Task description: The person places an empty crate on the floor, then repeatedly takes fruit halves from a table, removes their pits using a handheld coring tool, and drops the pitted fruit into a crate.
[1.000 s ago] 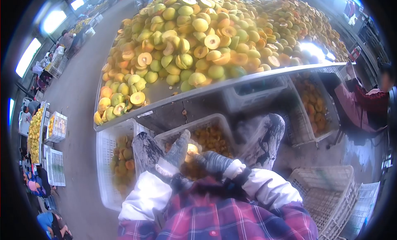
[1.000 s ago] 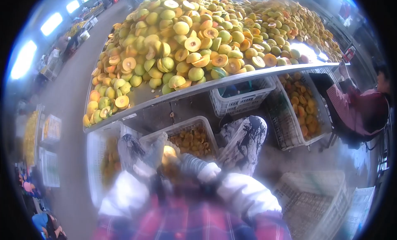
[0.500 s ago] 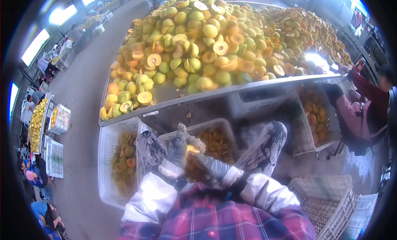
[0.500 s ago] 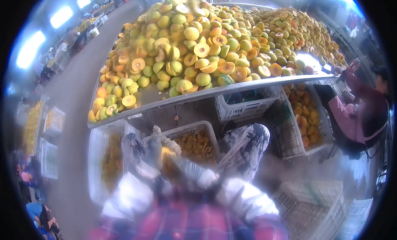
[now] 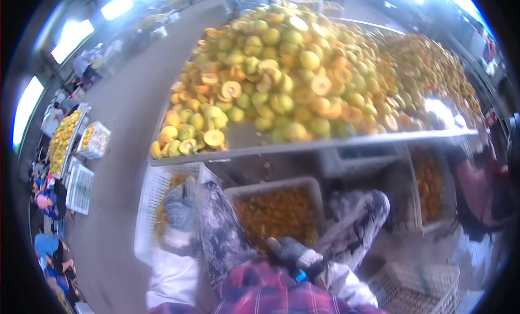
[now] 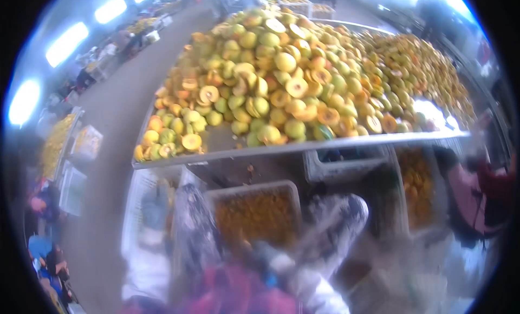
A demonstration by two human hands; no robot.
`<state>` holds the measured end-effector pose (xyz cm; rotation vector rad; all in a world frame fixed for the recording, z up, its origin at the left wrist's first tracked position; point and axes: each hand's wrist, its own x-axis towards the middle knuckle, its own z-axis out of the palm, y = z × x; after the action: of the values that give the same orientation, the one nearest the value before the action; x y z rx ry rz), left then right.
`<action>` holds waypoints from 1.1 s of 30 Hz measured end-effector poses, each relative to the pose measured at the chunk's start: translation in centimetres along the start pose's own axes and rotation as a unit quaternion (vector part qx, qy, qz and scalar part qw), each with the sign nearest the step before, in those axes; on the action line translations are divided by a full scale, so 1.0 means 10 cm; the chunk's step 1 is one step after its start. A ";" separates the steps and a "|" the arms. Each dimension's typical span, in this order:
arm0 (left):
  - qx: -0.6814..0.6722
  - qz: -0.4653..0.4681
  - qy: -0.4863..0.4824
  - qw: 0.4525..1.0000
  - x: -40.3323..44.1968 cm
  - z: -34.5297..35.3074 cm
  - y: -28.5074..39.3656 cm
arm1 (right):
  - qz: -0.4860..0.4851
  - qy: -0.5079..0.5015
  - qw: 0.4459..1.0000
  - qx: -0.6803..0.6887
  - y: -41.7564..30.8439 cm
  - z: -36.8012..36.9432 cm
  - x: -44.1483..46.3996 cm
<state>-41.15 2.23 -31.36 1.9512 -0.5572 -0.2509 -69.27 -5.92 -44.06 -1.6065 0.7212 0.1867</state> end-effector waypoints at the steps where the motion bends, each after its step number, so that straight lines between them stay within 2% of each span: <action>1: 0.245 0.123 0.026 0.961 0.20 -0.36 -0.38 | 0.019 -0.048 0.997 0.064 -0.14 -0.05 -0.05; 2: 0.479 0.237 0.055 0.843 0.60 -0.61 -0.63 | 0.004 -0.068 0.997 -0.037 0.01 -0.01 0.16; 3: 0.549 0.399 0.125 0.723 0.81 -0.62 -0.64 | -0.012 -0.067 0.997 -0.043 0.13 0.05 0.23; 4: 0.420 0.223 0.098 0.874 0.80 -0.36 0.00 | 0.013 -0.102 0.994 -0.047 -0.10 -0.08 0.18; 6: 0.356 0.350 0.145 0.855 1.25 0.11 0.15 | -0.046 -0.080 0.996 -0.018 0.26 0.00 0.40; 8: 0.368 0.381 0.018 0.848 1.70 0.52 0.48 | 0.017 -0.040 0.993 0.109 -0.06 -0.11 0.25; 9: 0.426 0.387 -0.006 0.818 1.99 0.75 0.31 | 0.096 -0.064 0.990 0.078 0.21 -0.02 0.46; 10: 0.481 0.392 -0.032 0.784 2.25 0.98 0.15 | 0.070 -0.043 0.994 0.071 0.25 -0.01 0.46; 12: 0.598 0.276 -0.172 0.733 2.38 1.25 0.35 | 0.020 0.023 0.999 -0.019 0.17 -0.07 0.45; 14: 0.593 0.261 -0.172 0.743 2.45 1.30 0.37 | -0.001 0.041 0.999 0.030 0.31 0.02 0.43; 16: 0.537 0.256 -0.177 0.784 2.52 1.26 0.34 | -0.021 0.061 0.995 0.080 0.24 -0.05 0.44; 17: 0.470 0.242 -0.146 0.836 2.52 1.21 0.30 | -0.012 0.080 0.996 0.028 0.22 -0.07 0.45; 18: 0.469 0.242 -0.150 0.836 2.48 1.18 0.24 | -0.001 0.098 0.995 -0.025 0.19 -0.09 0.45; 19: 0.262 0.231 -0.124 0.929 2.40 1.11 0.19 | 0.002 0.097 0.995 -0.025 0.18 -0.10 0.46; 20: 0.043 0.205 -0.092 0.974 2.31 1.04 0.13 | -0.028 0.135 0.990 0.026 0.18 -0.07 0.48; 21: -0.114 0.021 -0.107 0.987 1.85 0.93 0.58 | -0.057 0.173 0.980 0.075 0.14 -0.07 0.47; 22: -0.188 0.092 -0.090 0.974 1.84 0.97 0.24 | -0.091 0.182 0.978 0.042 -0.04 -0.16 0.44; 23: -0.287 -0.005 -0.131 0.949 1.54 0.91 0.30 | -0.123 0.191 0.974 0.009 -0.27 -0.28 0.39; 24: -0.381 -0.104 -0.168 0.903 1.17 0.87 0.46 | -0.136 0.205 0.969 0.033 -0.41 -0.31 0.33; 26: -0.315 -0.210 -0.132 0.916 0.66 0.86 0.62 | -0.190 0.231 0.951 0.073 -0.67 -0.31 0.25; 27: -0.298 -0.194 -0.142 0.924 0.45 0.88 0.51 | -0.232 0.243 0.938 0.088 -0.79 -0.32 0.20; 28: -0.413 -0.235 -0.175 0.862 0.33 0.87 0.22 | -0.224 0.248 0.938 0.089 -0.93 -0.34 0.13; 30: -0.340 -0.032 -0.133 0.931 -0.11 0.84 0.48 | -0.274 0.257 0.926 0.025 -1.13 -0.33 0.00; 31: -0.334 -0.046 -0.182 0.924 -0.13 0.84 0.25 | -0.265 0.261 0.928 0.027 -1.08 -0.26 0.00; 32: -0.334 -0.050 -0.187 0.922 -0.18 0.95 -0.04 | -0.267 0.274 0.923 0.024 -0.99 -0.20 0.08; 33: -0.298 0.032 -0.175 0.938 -0.22 1.07 -0.34 | -0.271 0.287 0.918 0.021 -0.93 -0.18 0.12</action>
<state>-46.52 -4.03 -39.24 1.3015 -0.6796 -0.6548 -63.73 -7.98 -36.60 -1.7709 0.6748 -0.7284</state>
